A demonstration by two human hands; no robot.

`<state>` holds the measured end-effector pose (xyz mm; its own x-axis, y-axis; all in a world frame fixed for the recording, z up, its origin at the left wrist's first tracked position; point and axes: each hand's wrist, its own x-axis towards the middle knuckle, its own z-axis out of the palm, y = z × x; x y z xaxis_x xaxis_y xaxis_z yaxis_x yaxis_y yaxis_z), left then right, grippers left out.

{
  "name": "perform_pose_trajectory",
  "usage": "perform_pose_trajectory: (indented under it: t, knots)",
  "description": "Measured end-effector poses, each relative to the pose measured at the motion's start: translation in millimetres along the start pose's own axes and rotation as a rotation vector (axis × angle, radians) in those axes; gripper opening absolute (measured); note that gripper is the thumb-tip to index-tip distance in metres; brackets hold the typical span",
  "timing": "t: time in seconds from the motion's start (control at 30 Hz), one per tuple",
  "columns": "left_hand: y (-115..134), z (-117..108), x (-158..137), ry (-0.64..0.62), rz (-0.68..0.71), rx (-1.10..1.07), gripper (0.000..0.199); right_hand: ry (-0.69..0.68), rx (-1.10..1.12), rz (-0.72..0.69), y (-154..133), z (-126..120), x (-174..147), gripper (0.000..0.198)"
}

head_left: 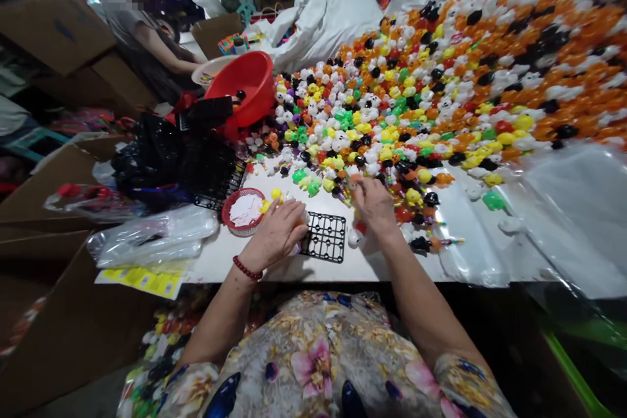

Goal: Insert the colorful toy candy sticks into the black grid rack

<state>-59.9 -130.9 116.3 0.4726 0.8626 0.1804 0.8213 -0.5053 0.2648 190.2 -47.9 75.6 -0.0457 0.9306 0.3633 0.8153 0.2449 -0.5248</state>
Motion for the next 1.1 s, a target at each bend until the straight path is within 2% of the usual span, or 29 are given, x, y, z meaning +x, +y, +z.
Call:
perform_pose_trajectory:
  t: [0.1, 0.2, 0.37, 0.53, 0.67, 0.77, 0.87, 0.97, 1.1]
  knots:
    - [-2.4, -1.5, -0.9, -0.025, -0.008, -0.042, 0.048, -0.068, 0.246, -0.073, -23.6, -5.4, -6.7, 0.023]
    - [-6.3, -0.3, -2.1, -0.031, -0.004, -0.080, 0.048, -0.205, 0.366, -0.059, -47.7, -0.5, -8.0, 0.018]
    - [-9.4, 2.1, -2.5, -0.028, 0.008, -0.085, 0.051, -0.421, 0.288, -0.059, -69.5, 18.0, 5.9, 0.007]
    - [-8.7, 0.1, -0.4, -0.040, 0.016, -0.084, 0.050, -0.596, 0.211, -0.144, -79.1, 25.2, 22.4, 0.018]
    - [-7.6, -2.4, 0.8, -0.003, -0.032, -0.109, 0.047, -0.608, 0.170, -0.242, -85.9, 23.7, 25.7, 0.029]
    - [-6.5, -2.7, 0.9, 0.012, -0.058, -0.138, 0.045, -0.587, 0.165, -0.262, -91.1, 21.4, 22.8, 0.025]
    - [-6.3, -1.4, 1.3, 0.030, -0.062, -0.173, 0.045, -0.569, 0.240, -0.214, -96.3, 20.5, 16.5, 0.018]
    - [-7.5, 0.2, 2.5, 0.070, -0.041, -0.206, 0.049, -0.557, 0.347, -0.155, -99.0, 23.2, 7.6, 0.021]
    - [-9.7, 1.1, 3.5, 0.043, -0.010, -0.156, 0.049, -0.579, 0.421, -0.106, -87.8, 30.1, -1.7, 0.022]
